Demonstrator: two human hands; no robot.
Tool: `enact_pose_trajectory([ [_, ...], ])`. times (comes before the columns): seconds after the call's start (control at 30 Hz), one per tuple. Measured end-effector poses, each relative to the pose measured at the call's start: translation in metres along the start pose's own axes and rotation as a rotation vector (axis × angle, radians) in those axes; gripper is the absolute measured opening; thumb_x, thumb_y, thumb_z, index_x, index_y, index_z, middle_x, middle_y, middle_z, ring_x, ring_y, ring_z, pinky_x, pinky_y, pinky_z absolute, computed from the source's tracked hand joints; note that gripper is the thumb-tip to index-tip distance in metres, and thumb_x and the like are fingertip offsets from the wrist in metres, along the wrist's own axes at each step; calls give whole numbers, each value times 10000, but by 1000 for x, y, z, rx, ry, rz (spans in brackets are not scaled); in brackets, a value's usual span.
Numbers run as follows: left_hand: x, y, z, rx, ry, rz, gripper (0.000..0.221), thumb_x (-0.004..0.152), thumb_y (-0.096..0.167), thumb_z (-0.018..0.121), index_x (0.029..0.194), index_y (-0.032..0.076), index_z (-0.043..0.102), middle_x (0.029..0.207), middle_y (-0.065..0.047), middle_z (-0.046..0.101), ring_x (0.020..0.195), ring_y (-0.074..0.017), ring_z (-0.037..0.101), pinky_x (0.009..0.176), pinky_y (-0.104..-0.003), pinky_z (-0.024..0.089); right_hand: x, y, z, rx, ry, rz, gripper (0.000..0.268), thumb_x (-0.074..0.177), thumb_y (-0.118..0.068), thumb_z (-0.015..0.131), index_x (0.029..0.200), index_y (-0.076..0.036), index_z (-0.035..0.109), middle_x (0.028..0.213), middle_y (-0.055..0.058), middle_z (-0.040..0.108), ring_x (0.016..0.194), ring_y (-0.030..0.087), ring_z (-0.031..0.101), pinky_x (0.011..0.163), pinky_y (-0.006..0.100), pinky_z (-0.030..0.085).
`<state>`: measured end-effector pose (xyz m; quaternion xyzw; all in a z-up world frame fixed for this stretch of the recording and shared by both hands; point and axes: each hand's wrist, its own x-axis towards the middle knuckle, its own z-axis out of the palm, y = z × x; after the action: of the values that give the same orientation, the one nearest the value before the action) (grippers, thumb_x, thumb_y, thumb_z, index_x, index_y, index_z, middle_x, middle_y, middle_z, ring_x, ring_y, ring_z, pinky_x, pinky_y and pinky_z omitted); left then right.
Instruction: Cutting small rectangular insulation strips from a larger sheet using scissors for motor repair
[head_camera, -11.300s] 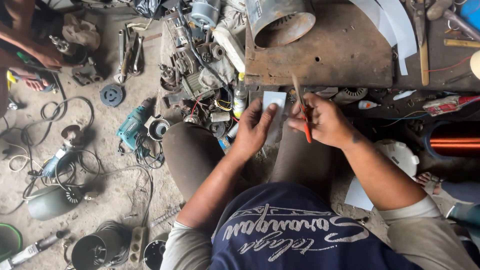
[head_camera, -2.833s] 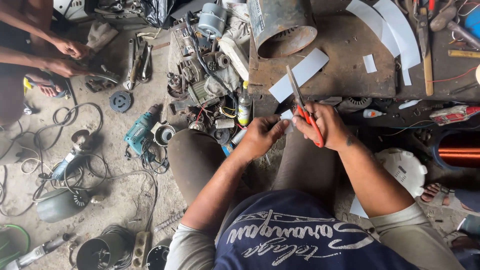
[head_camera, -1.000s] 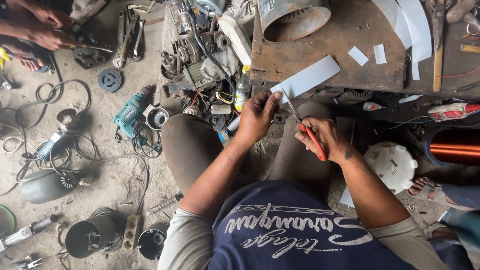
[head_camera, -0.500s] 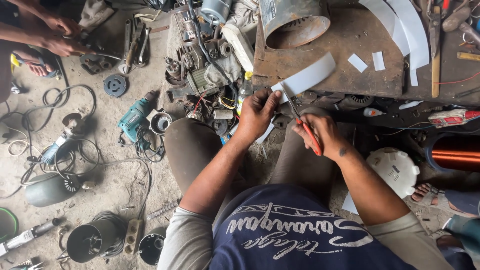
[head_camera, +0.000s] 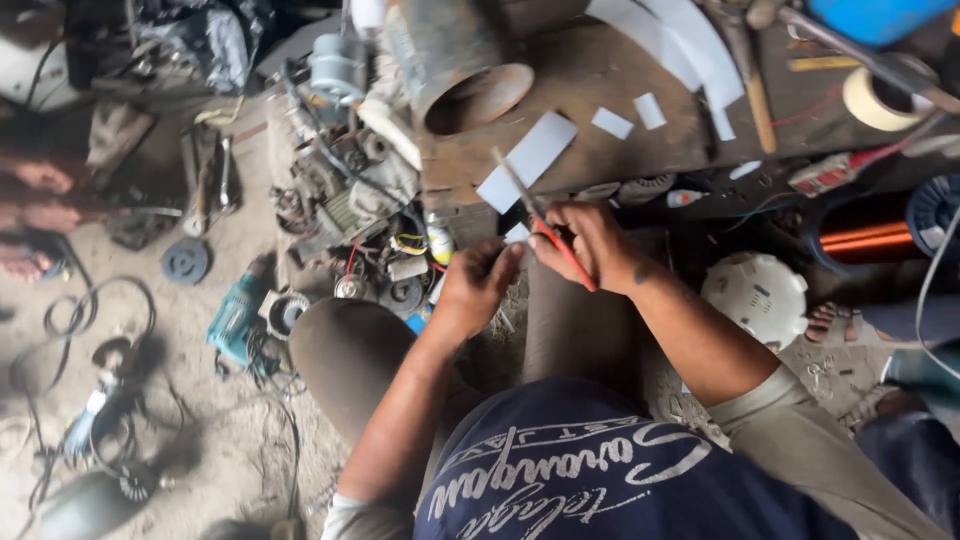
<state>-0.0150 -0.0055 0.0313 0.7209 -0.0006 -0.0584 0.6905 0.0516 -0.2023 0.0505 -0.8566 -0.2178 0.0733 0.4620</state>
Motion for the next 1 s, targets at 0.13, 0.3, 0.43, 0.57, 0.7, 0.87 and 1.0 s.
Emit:
enact_pose_trajectory([
  [0.13, 9, -16, -2, 37, 114, -91, 417, 1052, 353, 610, 720, 116, 697, 527, -49, 577, 570, -161, 542, 616, -310, 481, 0, -1, -40, 109, 102, 181, 115, 945, -181, 592, 884, -90, 626, 348, 5, 424, 334, 173, 558, 538, 229, 490],
  [0.3, 25, -55, 0, -213, 293, -19, 313, 1037, 253, 666, 813, 33, 681, 532, -57, 580, 466, -95, 520, 447, -232, 405, 14, 26, -63, -594, 367, -232, 192, 873, -179, 803, 1013, -91, 706, 809, 138, 652, 813, 383, 712, 738, 481, 577],
  [0.43, 41, -52, 8, -255, 327, 80, 175, 1040, 134, 644, 996, -15, 725, 602, -65, 601, 476, -84, 543, 440, -213, 411, 38, 1, -13, -405, 198, -578, 351, 868, 30, 698, 1205, -54, 650, 1131, 179, 687, 1087, 386, 688, 954, 481, 560],
  [0.57, 46, -25, -10, 1010, 33, 256, 150, 1034, 64, 603, 1018, 8, 742, 601, -56, 583, 524, -149, 554, 557, -260, 438, 44, 0, 9, -478, 133, -718, 407, 785, 10, 797, 1167, -42, 667, 1038, 189, 711, 1032, 375, 713, 954, 480, 576],
  [0.7, 35, -38, 1, -15, 392, 141, 350, 1017, 232, 702, 713, 66, 655, 490, -45, 571, 496, -90, 503, 507, -254, 381, 33, -1, 9, -394, 94, -689, 291, 897, -60, 744, 1176, -40, 665, 1062, 176, 707, 1053, 376, 707, 939, 478, 575],
  [0.87, 27, -34, 0, -43, 388, 120, 375, 1013, 267, 697, 690, 81, 656, 475, -65, 542, 525, -117, 476, 535, -286, 411, -2, -7, -14, -171, 87, -541, 534, 854, -233, 855, 1287, -16, 630, 1173, 162, 675, 1088, 333, 698, 928, 415, 587],
  [1.0, 13, -23, -7, -123, 323, 120, 354, 1009, 286, 690, 717, 85, 690, 508, -60, 586, 523, -113, 491, 548, -277, 431, -45, 41, -17, 355, -187, 174, 535, 817, -105, 769, 1306, -14, 572, 982, 199, 649, 936, 292, 664, 737, 367, 560],
])
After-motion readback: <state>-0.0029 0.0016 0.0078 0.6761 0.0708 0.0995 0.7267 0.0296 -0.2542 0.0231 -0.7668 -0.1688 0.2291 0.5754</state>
